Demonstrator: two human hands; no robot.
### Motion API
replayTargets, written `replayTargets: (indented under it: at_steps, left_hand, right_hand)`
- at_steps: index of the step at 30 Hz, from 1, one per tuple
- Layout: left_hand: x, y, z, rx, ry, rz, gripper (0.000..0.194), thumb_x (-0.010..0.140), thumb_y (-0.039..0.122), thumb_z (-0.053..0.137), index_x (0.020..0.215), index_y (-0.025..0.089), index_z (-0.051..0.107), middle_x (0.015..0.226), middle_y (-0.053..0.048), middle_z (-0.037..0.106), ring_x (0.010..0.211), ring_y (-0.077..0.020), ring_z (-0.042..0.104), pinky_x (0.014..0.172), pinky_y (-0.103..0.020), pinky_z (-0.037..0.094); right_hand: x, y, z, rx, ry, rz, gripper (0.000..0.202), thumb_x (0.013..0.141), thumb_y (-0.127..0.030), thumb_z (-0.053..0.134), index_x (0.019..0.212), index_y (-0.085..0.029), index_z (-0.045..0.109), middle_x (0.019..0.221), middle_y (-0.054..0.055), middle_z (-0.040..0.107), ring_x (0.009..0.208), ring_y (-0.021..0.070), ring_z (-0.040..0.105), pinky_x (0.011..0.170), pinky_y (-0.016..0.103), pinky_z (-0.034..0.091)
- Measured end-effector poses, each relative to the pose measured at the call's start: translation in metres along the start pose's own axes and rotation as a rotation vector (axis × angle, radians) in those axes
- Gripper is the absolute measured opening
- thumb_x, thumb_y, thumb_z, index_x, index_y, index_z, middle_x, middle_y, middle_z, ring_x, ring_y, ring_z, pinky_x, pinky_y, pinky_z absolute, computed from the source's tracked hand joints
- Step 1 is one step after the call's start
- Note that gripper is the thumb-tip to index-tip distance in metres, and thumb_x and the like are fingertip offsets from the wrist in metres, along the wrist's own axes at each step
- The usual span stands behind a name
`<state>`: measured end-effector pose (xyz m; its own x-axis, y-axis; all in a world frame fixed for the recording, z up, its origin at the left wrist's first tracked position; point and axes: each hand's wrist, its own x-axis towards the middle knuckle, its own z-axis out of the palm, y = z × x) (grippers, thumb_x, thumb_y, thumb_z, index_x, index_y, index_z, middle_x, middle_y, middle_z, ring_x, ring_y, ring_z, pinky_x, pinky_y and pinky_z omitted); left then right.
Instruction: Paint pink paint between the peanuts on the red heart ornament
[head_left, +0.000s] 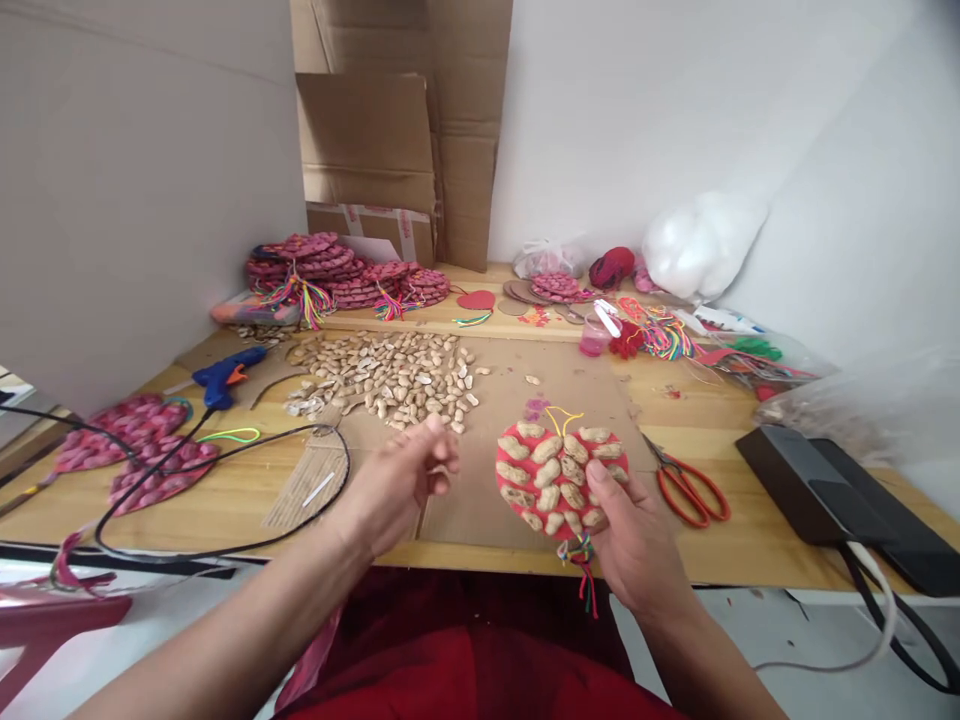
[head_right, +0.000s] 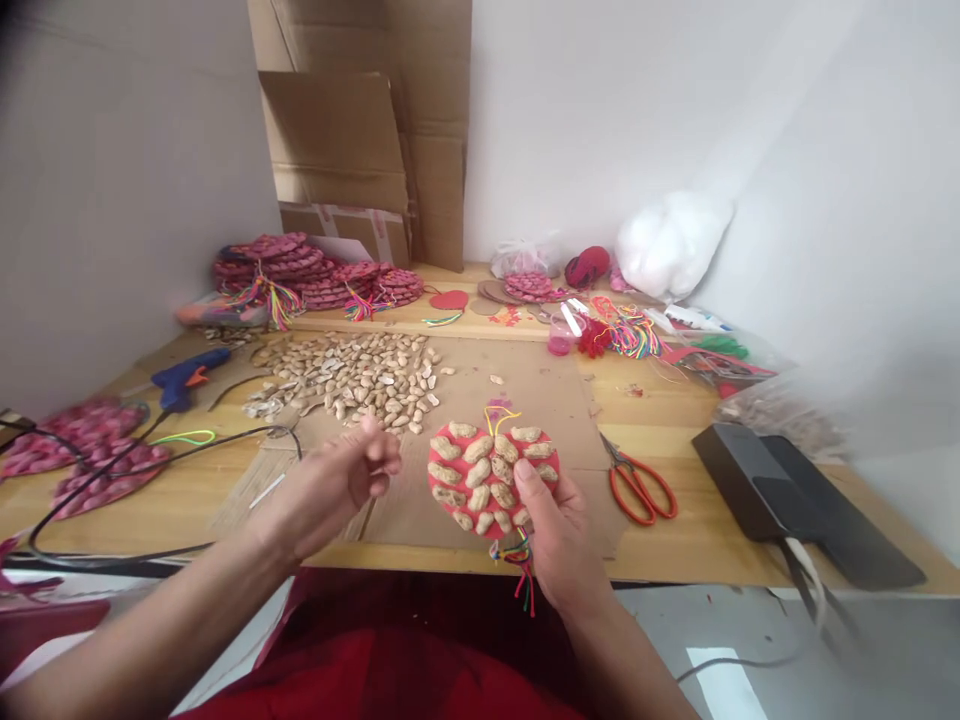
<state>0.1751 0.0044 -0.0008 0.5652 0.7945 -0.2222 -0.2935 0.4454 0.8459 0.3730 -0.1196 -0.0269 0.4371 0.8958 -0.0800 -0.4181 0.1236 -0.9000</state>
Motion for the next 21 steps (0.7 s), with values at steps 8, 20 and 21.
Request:
replayTargets:
  at_steps: [8, 20, 21]
  left_hand:
    - [-0.022, -0.063, 0.020, -0.012, -0.311, -0.189, 0.059, 0.076, 0.020, 0.086, 0.127, 0.022, 0.056, 0.119, -0.011, 0.067, 0.102, -0.0217, 0.068, 0.060, -0.018, 0.055]
    - [-0.021, -0.057, 0.009, 0.263, -0.261, -0.066, 0.036, 0.084, 0.032, 0.080, 0.104, 0.017, 0.054, 0.070, 0.002, 0.066, 0.057, -0.0078, 0.062, 0.054, -0.017, 0.052]
    - [-0.022, -0.057, 0.007, 0.281, -0.270, -0.066, 0.034, 0.085, 0.033, 0.079, 0.103, 0.016, 0.055, 0.070, 0.002, 0.067, 0.056, -0.0073, 0.061, 0.054, -0.017, 0.051]
  right_hand:
    - [-0.007, 0.014, 0.021, -0.192, 0.008, -0.065, 0.034, 0.086, -0.047, 0.070, 0.112, -0.025, 0.069, 0.109, 0.004, 0.075, 0.102, 0.0201, 0.068, 0.099, 0.037, 0.053]
    - [-0.009, -0.018, 0.014, -0.062, -0.295, 0.137, 0.033, 0.094, -0.048, 0.057, 0.102, -0.021, 0.074, 0.089, 0.006, 0.075, 0.079, 0.0175, 0.065, 0.077, 0.034, 0.052]
    - [-0.008, -0.019, 0.013, -0.063, -0.265, 0.150, 0.032, 0.093, -0.048, 0.059, 0.100, -0.021, 0.075, 0.087, 0.005, 0.075, 0.075, 0.0169, 0.065, 0.074, 0.034, 0.052]
